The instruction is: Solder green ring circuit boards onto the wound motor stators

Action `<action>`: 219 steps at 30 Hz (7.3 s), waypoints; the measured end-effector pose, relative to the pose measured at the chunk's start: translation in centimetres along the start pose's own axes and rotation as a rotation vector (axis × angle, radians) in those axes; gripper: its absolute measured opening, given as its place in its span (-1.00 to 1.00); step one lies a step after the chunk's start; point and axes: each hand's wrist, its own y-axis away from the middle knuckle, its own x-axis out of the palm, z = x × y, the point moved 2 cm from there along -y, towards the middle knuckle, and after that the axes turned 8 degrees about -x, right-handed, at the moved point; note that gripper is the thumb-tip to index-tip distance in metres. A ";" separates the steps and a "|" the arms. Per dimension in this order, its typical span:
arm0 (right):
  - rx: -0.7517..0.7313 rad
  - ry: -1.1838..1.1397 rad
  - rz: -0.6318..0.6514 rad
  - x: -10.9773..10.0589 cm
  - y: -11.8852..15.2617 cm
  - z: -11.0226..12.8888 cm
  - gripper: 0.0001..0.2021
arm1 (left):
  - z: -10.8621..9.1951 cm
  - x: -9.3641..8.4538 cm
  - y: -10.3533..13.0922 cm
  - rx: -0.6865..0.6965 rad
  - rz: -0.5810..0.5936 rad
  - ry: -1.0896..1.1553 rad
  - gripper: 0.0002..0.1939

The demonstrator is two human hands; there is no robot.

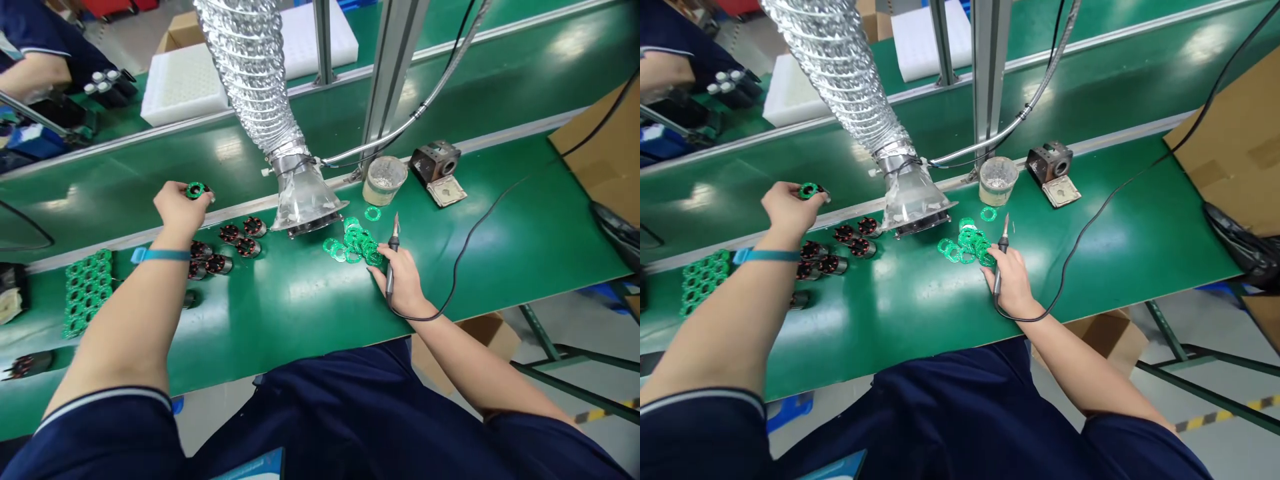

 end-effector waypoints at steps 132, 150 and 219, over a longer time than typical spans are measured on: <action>0.220 -0.564 0.040 -2.7 2.6 6.8 -0.69 | -2.2 1.3 27.0 0.742 0.952 0.384 -0.48; 0.284 -0.535 -0.079 2.4 -0.4 8.5 -0.88 | 0.5 3.0 31.2 0.676 0.612 0.572 -0.50; -0.222 -0.347 0.301 2.4 -2.7 10.5 -0.87 | 0.6 4.4 32.6 0.593 0.531 0.615 -0.56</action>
